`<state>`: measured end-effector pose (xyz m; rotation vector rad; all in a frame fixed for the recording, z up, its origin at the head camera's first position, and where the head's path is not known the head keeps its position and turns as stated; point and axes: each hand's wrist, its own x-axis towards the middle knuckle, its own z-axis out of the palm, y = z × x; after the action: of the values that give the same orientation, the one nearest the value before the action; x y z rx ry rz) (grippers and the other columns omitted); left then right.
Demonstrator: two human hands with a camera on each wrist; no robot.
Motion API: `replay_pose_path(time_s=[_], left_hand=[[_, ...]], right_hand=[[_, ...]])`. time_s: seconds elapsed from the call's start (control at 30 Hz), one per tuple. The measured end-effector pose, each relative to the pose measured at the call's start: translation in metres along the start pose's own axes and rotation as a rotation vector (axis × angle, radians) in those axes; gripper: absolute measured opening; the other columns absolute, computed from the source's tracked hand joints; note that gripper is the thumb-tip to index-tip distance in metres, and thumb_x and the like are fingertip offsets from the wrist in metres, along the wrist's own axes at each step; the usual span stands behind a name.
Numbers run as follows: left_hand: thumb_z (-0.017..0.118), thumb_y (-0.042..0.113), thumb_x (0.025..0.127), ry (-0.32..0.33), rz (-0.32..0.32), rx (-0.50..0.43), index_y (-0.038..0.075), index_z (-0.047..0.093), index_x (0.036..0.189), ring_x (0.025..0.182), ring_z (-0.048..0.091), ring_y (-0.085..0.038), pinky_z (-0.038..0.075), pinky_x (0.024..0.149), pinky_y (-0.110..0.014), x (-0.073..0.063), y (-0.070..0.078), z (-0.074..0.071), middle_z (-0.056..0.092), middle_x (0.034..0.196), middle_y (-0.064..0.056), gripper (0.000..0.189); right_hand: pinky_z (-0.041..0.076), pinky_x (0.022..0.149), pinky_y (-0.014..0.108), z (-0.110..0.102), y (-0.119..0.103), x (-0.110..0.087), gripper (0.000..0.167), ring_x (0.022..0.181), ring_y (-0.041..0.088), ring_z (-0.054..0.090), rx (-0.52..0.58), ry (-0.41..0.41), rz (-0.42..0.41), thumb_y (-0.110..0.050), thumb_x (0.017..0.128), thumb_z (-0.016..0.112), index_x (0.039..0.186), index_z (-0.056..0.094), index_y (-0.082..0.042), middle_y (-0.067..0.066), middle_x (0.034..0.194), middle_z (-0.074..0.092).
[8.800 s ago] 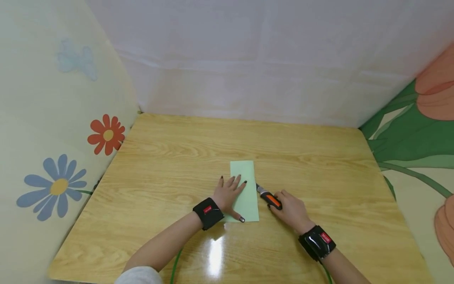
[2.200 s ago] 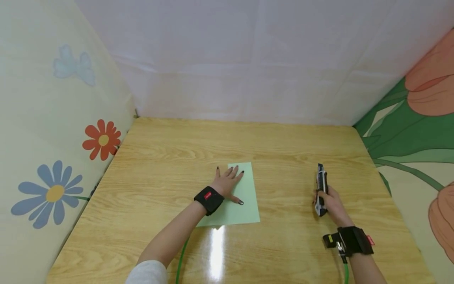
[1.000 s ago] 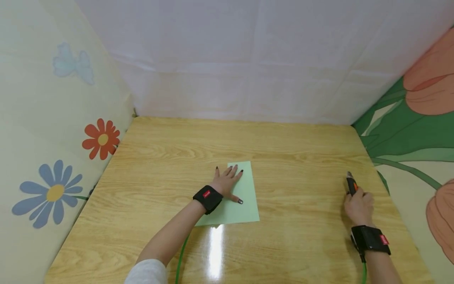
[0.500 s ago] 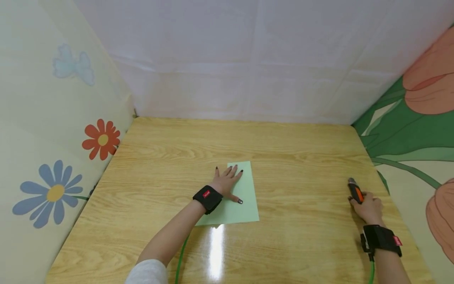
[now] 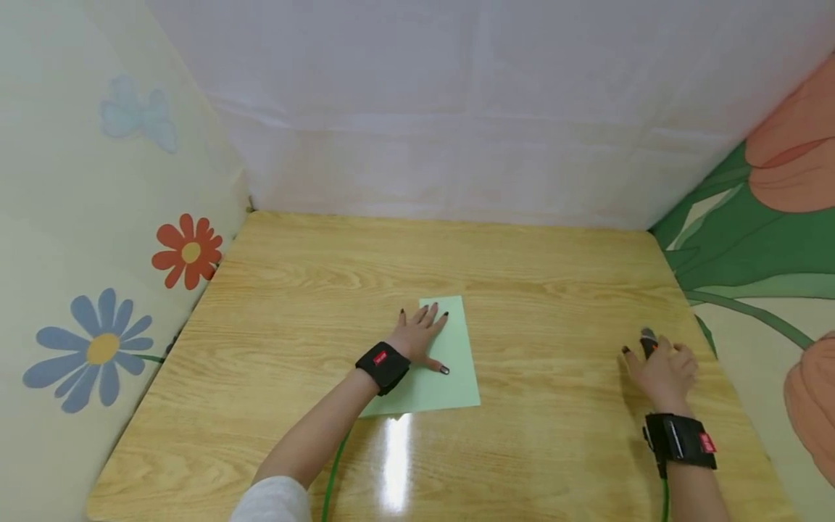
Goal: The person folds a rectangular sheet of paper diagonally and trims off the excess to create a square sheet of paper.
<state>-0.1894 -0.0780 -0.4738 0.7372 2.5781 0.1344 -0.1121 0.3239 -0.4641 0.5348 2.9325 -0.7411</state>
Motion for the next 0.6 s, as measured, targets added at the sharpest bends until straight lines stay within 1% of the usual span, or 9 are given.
replay_pose_path(time_s=[0.07, 0.17, 0.23, 0.3, 0.33, 0.4, 0.5, 0.53, 0.6], left_hand=[[0.069, 0.060, 0.072, 0.003, 0.004, -0.008, 0.014, 0.014, 0.152, 0.144, 0.004, -0.028, 0.009, 0.110, -0.059, 0.001, -0.001, 0.002, 0.002, 0.157, -0.012, 0.108], [0.069, 0.059, 0.072, 0.012, 0.008, -0.017, 0.014, 0.015, 0.152, 0.144, 0.004, -0.028, 0.011, 0.110, -0.059, 0.002, -0.003, 0.004, 0.002, 0.157, -0.012, 0.107], [0.070, 0.058, 0.072, 0.022, 0.014, -0.022, 0.013, 0.016, 0.151, 0.143, 0.005, -0.029, 0.012, 0.109, -0.059, 0.001, -0.004, 0.004, 0.003, 0.157, -0.013, 0.106], [0.070, 0.058, 0.073, 0.025, 0.016, -0.018, 0.013, 0.016, 0.151, 0.143, 0.006, -0.029, 0.012, 0.109, -0.059, 0.000, -0.004, 0.003, 0.004, 0.157, -0.013, 0.105], [0.070, 0.057, 0.073, 0.028, 0.017, -0.016, 0.013, 0.017, 0.151, 0.143, 0.006, -0.029, 0.013, 0.109, -0.059, -0.001, -0.004, 0.004, 0.004, 0.157, -0.013, 0.104], [0.069, 0.058, 0.073, 0.034, 0.014, -0.002, 0.014, 0.018, 0.151, 0.143, 0.007, -0.029, 0.014, 0.109, -0.058, -0.001, -0.003, 0.004, 0.005, 0.157, -0.013, 0.104], [0.069, 0.059, 0.073, 0.045, 0.007, 0.018, 0.014, 0.019, 0.151, 0.143, 0.009, -0.029, 0.015, 0.109, -0.057, -0.001, -0.001, 0.006, 0.007, 0.157, -0.013, 0.103], [0.069, 0.059, 0.073, 0.046, 0.004, 0.024, 0.014, 0.019, 0.151, 0.143, 0.010, -0.028, 0.016, 0.110, -0.057, -0.001, -0.001, 0.007, 0.008, 0.157, -0.012, 0.103], [0.070, 0.058, 0.073, 0.051, 0.001, 0.024, 0.014, 0.018, 0.151, 0.143, 0.010, -0.028, 0.016, 0.110, -0.056, 0.000, 0.000, 0.009, 0.008, 0.157, -0.012, 0.104]], right_hand=[[0.019, 0.088, 0.071, 0.001, -0.029, -0.010, 0.069, 0.117, 0.064, 0.014, 0.002, 0.026, -0.135, -0.023, 0.093, 0.053, 0.135, 0.020, 0.020, 0.048, 0.129, 0.014], [0.023, 0.091, 0.070, 0.013, -0.076, -0.029, 0.062, 0.122, 0.060, 0.019, -0.013, 0.026, -0.398, -0.014, 0.089, 0.059, 0.133, 0.029, 0.017, 0.044, 0.133, 0.019], [0.024, 0.096, 0.068, 0.028, -0.105, -0.042, 0.060, 0.125, 0.057, 0.021, -0.008, -0.012, -0.562, -0.010, 0.087, 0.063, 0.132, 0.034, 0.016, 0.042, 0.137, 0.021], [0.022, 0.100, 0.066, 0.047, -0.127, -0.053, 0.060, 0.129, 0.053, 0.021, -0.013, -0.082, -0.703, -0.009, 0.086, 0.064, 0.133, 0.036, 0.015, 0.039, 0.141, 0.022], [0.021, 0.102, 0.064, 0.056, -0.135, -0.058, 0.060, 0.132, 0.051, 0.020, -0.023, -0.128, -0.756, -0.011, 0.086, 0.065, 0.134, 0.037, 0.014, 0.038, 0.143, 0.021], [0.019, 0.106, 0.061, 0.074, -0.149, -0.067, 0.063, 0.135, 0.047, 0.019, -0.079, -0.221, -0.819, -0.017, 0.087, 0.066, 0.136, 0.038, 0.012, 0.034, 0.146, 0.020], [0.018, 0.108, 0.057, 0.097, -0.161, -0.076, 0.069, 0.138, 0.042, 0.016, -0.184, -0.339, -0.857, -0.031, 0.090, 0.062, 0.140, 0.034, 0.007, 0.029, 0.150, 0.017], [0.016, 0.109, 0.056, 0.103, -0.164, -0.078, 0.072, 0.139, 0.040, 0.014, -0.211, -0.367, -0.855, -0.036, 0.090, 0.060, 0.142, 0.032, 0.005, 0.027, 0.151, 0.015], [0.015, 0.110, 0.054, 0.113, -0.168, -0.081, 0.075, 0.140, 0.038, 0.013, -0.253, -0.379, -0.857, -0.042, 0.092, 0.056, 0.144, 0.029, 0.004, 0.025, 0.152, 0.013]])
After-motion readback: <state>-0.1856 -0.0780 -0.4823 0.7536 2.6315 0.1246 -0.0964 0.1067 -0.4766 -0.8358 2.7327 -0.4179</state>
